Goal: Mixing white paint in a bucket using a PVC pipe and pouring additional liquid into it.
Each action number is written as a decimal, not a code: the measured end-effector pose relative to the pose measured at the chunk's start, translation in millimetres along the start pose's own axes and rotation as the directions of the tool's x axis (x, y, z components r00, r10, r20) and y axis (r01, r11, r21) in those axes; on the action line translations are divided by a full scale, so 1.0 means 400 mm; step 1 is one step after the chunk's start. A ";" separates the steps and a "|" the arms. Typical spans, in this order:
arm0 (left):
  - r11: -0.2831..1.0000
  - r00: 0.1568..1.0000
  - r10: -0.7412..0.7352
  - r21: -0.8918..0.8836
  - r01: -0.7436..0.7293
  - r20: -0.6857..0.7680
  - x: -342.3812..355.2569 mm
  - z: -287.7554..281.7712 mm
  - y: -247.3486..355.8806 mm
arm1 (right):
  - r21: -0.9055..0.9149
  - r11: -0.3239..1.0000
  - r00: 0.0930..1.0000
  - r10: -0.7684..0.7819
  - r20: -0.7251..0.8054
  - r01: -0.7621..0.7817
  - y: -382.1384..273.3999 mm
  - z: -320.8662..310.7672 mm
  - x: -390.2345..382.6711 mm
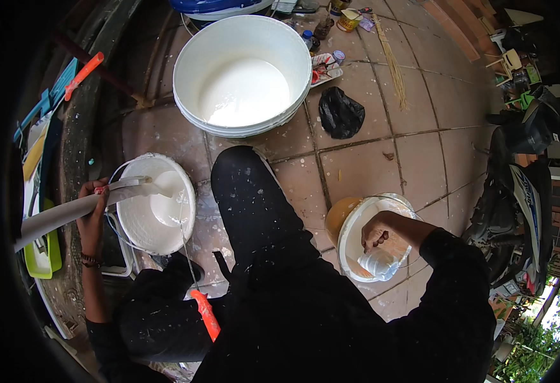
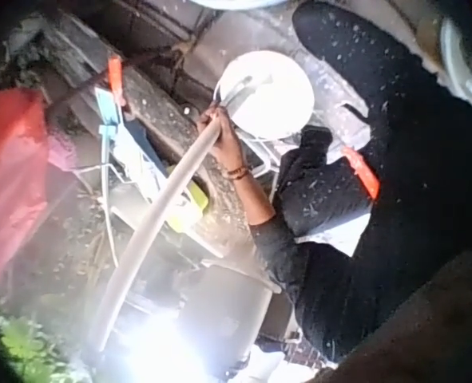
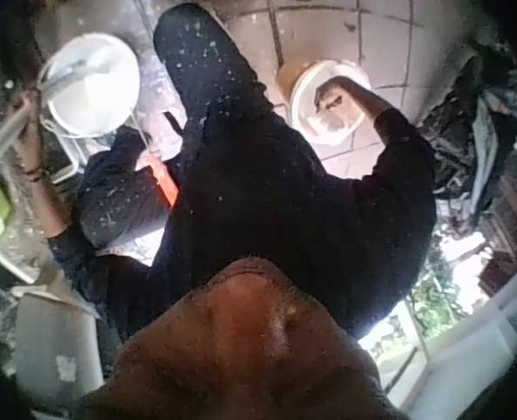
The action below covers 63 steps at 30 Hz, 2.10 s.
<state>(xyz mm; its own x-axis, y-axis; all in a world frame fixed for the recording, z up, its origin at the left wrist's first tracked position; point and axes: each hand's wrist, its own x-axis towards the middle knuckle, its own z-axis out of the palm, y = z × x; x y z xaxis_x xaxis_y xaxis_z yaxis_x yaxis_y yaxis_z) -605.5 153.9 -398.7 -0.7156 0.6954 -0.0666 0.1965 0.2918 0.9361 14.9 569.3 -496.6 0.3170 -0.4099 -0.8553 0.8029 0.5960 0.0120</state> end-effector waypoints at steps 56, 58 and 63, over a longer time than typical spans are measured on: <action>0.995 0.999 -0.032 -0.097 0.031 -0.005 0.013 0.015 0.031 | -0.416 0.909 0.874 -0.231 -0.428 0.036 0.016 0.151 -0.086; 0.997 0.998 -0.055 -0.050 0.054 -0.024 -0.003 0.001 0.031 | -0.398 0.913 0.973 -0.165 -0.163 0.088 0.052 0.188 -0.033; 0.998 1.000 0.025 -0.055 -0.025 -0.009 -0.001 0.011 0.036 | -0.483 0.871 0.865 -0.311 -0.393 0.094 0.140 0.206 -0.019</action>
<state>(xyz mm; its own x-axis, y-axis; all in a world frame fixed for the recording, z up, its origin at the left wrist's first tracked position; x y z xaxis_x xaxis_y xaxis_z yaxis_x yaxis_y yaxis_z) -599.2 160.7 -386.7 -0.7164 0.6966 -0.0402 0.1774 0.2376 0.9550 99.0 548.8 -446.6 -0.1742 -0.2686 -0.9474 0.4852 0.8138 -0.3199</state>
